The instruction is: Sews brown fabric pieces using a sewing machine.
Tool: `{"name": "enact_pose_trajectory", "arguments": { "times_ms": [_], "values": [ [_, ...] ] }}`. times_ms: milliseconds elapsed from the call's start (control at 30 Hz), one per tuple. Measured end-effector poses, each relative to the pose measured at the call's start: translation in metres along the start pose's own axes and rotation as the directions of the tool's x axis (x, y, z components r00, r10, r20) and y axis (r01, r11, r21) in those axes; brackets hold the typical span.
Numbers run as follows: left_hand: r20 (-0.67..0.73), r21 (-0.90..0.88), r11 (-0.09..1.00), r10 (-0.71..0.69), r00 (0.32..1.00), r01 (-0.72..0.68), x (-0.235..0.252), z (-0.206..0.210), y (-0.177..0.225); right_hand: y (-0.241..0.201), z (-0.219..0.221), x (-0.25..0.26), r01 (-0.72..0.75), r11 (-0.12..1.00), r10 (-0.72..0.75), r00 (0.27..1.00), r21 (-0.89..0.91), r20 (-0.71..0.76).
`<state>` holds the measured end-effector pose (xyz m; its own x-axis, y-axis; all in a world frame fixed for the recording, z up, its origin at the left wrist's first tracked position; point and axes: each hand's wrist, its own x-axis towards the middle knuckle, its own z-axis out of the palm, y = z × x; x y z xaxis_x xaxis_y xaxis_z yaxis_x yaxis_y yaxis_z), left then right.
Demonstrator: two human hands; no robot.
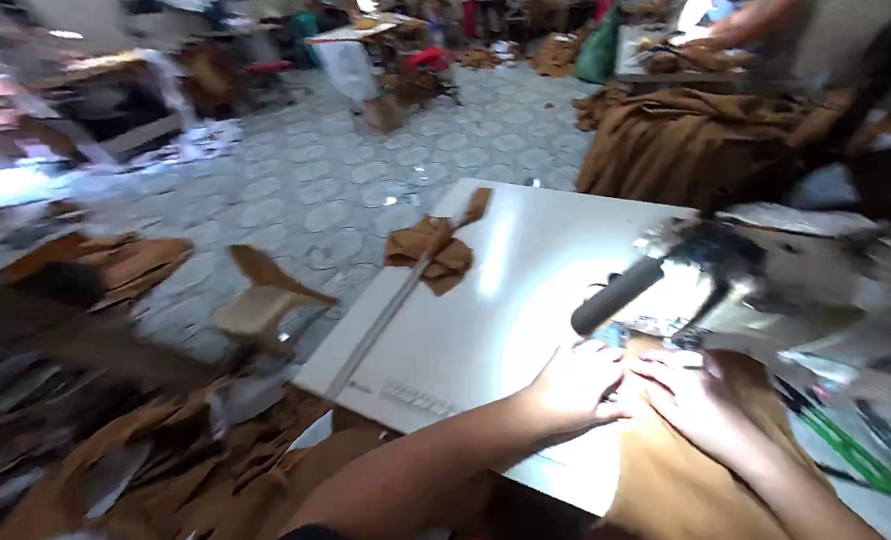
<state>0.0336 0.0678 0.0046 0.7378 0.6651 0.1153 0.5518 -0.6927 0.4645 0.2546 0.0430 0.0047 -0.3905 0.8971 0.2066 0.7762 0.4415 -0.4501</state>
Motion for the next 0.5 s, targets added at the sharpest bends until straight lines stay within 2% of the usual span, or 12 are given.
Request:
{"name": "enact_pose_trajectory", "arguments": {
  "times_ms": [133,333,500],
  "values": [
    [-0.028,0.066,0.988,0.144,0.989,-0.142,0.0,0.005,-0.006,-0.003,-0.008,-0.001,-0.08,0.997,0.08,0.988,-0.005,0.136],
    [-0.15,0.149,0.957,0.272,0.951,-0.25,-0.002,0.017,-0.014,0.003,-0.001,-0.008,-0.033,0.999,0.032,0.998,0.013,0.058],
    [-0.194,0.137,0.953,0.293,0.936,-0.27,-0.003,0.019,-0.013,0.007,0.001,-0.008,-0.018,1.0,0.019,0.999,-0.024,0.047]
  ]
}}
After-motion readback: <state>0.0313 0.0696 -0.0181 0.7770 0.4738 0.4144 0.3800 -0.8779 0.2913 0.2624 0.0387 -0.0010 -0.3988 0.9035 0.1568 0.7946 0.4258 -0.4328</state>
